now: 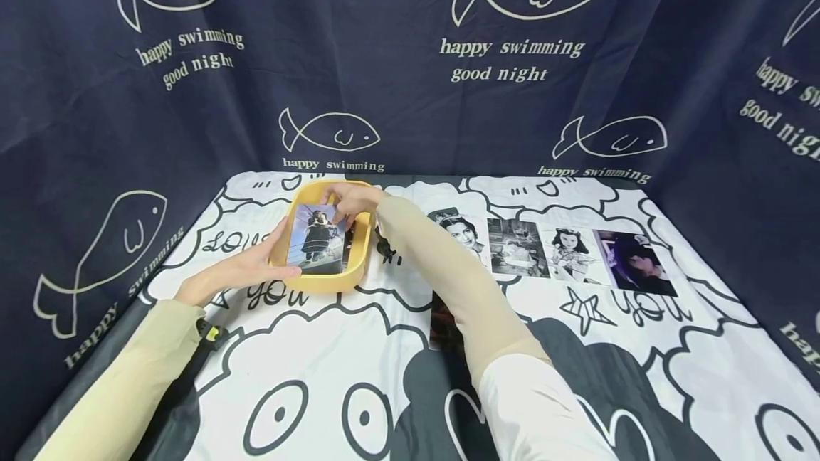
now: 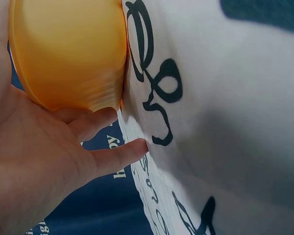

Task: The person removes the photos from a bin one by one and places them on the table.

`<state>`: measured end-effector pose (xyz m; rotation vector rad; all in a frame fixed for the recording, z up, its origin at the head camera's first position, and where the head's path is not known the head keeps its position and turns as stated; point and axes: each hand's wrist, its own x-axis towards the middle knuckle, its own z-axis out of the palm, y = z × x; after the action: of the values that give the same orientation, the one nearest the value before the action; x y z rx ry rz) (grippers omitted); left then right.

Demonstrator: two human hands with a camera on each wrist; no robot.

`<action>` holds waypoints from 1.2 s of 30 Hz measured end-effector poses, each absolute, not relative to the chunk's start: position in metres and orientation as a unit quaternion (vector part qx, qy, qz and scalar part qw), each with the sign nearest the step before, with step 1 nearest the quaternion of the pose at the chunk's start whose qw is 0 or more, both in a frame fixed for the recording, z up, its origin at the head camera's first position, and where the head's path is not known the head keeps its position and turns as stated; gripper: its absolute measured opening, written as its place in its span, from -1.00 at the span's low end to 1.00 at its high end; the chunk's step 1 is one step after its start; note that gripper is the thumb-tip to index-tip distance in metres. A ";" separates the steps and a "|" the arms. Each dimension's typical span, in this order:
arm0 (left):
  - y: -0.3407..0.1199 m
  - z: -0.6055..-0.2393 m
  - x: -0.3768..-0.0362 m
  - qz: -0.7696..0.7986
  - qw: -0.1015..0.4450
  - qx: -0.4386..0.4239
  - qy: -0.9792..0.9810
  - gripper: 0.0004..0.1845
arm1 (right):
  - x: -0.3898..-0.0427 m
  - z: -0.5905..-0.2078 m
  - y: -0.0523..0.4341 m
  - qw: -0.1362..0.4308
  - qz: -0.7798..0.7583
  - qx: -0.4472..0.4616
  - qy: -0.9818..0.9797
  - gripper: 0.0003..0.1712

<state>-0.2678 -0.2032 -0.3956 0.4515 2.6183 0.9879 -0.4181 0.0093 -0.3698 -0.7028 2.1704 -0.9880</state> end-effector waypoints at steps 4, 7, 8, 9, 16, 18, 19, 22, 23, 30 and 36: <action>-0.204 -0.395 -0.268 0.342 0.151 0.159 0.914 0.22 | -0.416 -0.367 0.014 0.334 -0.414 -0.254 0.808 -0.44; -0.205 -0.395 -0.268 0.335 0.149 0.160 0.916 0.24 | -0.413 -0.362 0.018 0.329 -0.423 -0.252 0.805 -0.45; -0.205 -0.395 -0.268 0.332 0.148 0.159 0.918 0.24 | -0.411 -0.360 0.020 0.328 -0.426 -0.251 0.805 -0.44; -0.205 -0.395 -0.268 0.329 0.147 0.158 0.920 0.25 | -0.410 -0.358 0.021 0.325 -0.427 -0.253 0.805 -0.45; -0.207 -0.396 -0.266 0.320 0.146 0.159 0.923 0.27 | -0.413 -0.343 0.037 0.313 -0.457 -0.238 0.798 -0.47; -0.207 -0.396 -0.265 0.316 0.147 0.157 0.924 0.28 | -0.414 -0.337 0.044 0.306 -0.463 -0.240 0.797 -0.47; -0.207 -0.396 -0.265 0.314 0.147 0.157 0.925 0.27 | -0.414 -0.335 0.048 0.303 -0.467 -0.241 0.795 -0.47; -0.206 -0.396 -0.265 0.309 0.146 0.151 0.928 0.26 | -0.414 -0.326 0.064 0.291 -0.473 -0.247 0.794 -0.49; -0.206 -0.396 -0.265 0.308 0.147 0.150 0.928 0.25 | -0.413 -0.323 0.071 0.289 -0.477 -0.247 0.793 -0.50; -0.204 -0.396 -0.263 0.313 0.150 0.148 0.926 0.26 | -0.399 -0.316 0.127 0.286 -0.490 -0.255 0.783 -0.49; -0.204 -0.395 -0.263 0.320 0.147 0.154 0.923 0.27 | -0.377 -0.318 0.181 0.268 -0.434 -0.265 0.818 -0.49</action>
<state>-0.2635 -0.2040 -0.3949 0.4422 2.6561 0.9201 -0.3767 0.1811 -0.3179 -0.7144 2.2072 -1.1705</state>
